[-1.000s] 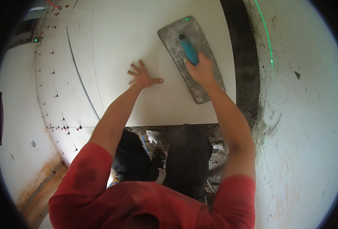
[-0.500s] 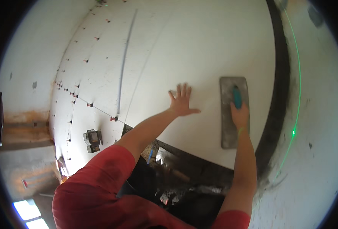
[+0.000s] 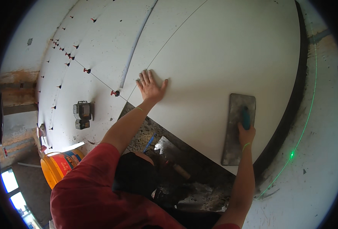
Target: Laying and positioning large tiles on a floor using a trowel and measuring tape.
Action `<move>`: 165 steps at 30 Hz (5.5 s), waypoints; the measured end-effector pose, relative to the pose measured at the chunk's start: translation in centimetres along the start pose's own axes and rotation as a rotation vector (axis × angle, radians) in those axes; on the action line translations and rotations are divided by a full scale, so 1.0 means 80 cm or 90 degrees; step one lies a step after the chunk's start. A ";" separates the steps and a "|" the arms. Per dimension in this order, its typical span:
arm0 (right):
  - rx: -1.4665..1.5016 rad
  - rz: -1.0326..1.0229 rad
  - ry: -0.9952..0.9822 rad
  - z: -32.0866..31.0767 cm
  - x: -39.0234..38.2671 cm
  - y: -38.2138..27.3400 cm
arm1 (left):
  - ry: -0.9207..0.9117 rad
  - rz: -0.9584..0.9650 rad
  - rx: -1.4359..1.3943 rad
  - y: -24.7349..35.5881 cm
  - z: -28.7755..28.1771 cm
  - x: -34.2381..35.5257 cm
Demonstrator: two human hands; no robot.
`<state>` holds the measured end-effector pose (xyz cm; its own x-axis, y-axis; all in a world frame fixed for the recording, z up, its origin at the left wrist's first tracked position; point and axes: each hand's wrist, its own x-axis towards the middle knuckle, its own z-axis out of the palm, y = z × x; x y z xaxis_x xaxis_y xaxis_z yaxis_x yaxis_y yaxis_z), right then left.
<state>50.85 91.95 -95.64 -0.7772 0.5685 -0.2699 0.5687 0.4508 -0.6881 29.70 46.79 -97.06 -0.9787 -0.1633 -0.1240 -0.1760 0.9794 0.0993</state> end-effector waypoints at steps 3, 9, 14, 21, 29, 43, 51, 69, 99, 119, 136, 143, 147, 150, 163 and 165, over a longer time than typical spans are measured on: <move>0.055 0.087 -0.001 -0.016 -0.012 -0.037 | 0.012 0.006 0.012 -0.017 0.010 0.000; 0.219 -0.212 0.120 -0.072 -0.046 -0.044 | 0.055 0.033 0.005 -0.001 0.006 0.012; -0.150 -0.109 -0.104 0.069 0.042 -0.148 | 0.023 0.026 -0.003 0.002 0.004 0.007; 0.140 -0.138 -0.068 -0.013 -0.066 -0.173 | 0.007 -0.002 0.004 -0.031 -0.006 0.006; -0.130 -0.155 -0.053 0.144 0.009 -0.197 | 0.051 0.031 -0.015 0.006 -0.001 0.012; -0.210 -0.086 -0.086 0.118 -0.004 -0.211 | 0.055 0.044 -0.037 0.005 -0.012 0.013; -0.128 -0.126 -0.103 0.183 0.011 -0.231 | 0.038 0.052 -0.038 -0.079 -0.001 -0.033; 0.083 -0.115 -0.134 0.033 -0.105 -0.243 | -0.015 -0.006 -0.016 -0.178 -0.017 -0.142; 0.031 0.232 0.122 0.017 0.060 -0.115 | -0.010 -0.023 0.013 0.140 -0.024 0.142; 0.354 -0.075 0.180 0.018 0.311 -0.262 | -0.032 -0.027 0.011 0.194 -0.013 0.226; 0.081 -0.221 -0.047 0.125 0.334 -0.309 | -0.065 0.005 -0.013 0.220 -0.001 0.259; -0.053 -0.080 -0.128 0.226 0.422 -0.402 | -0.010 0.017 -0.020 0.217 0.007 0.246; -0.023 -0.017 -0.064 0.157 0.413 -0.349 | 0.108 0.085 -0.044 0.227 0.024 0.294; -0.037 0.051 0.055 0.077 0.406 -0.255 | 0.096 0.097 -0.075 0.363 0.009 0.421; 0.207 0.306 0.077 -0.093 0.576 -0.171 | -0.028 -0.053 -0.026 0.534 -0.001 0.529; 0.350 0.252 0.098 -0.091 0.611 -0.203 | -0.019 -0.050 -0.018 0.524 -0.001 0.533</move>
<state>5.55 117.44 -92.75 -0.4689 0.7274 -0.5010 0.5509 -0.2025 -0.8096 -19.44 80.82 -98.11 -0.9585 -0.2349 -0.1613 -0.2549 0.9599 0.1165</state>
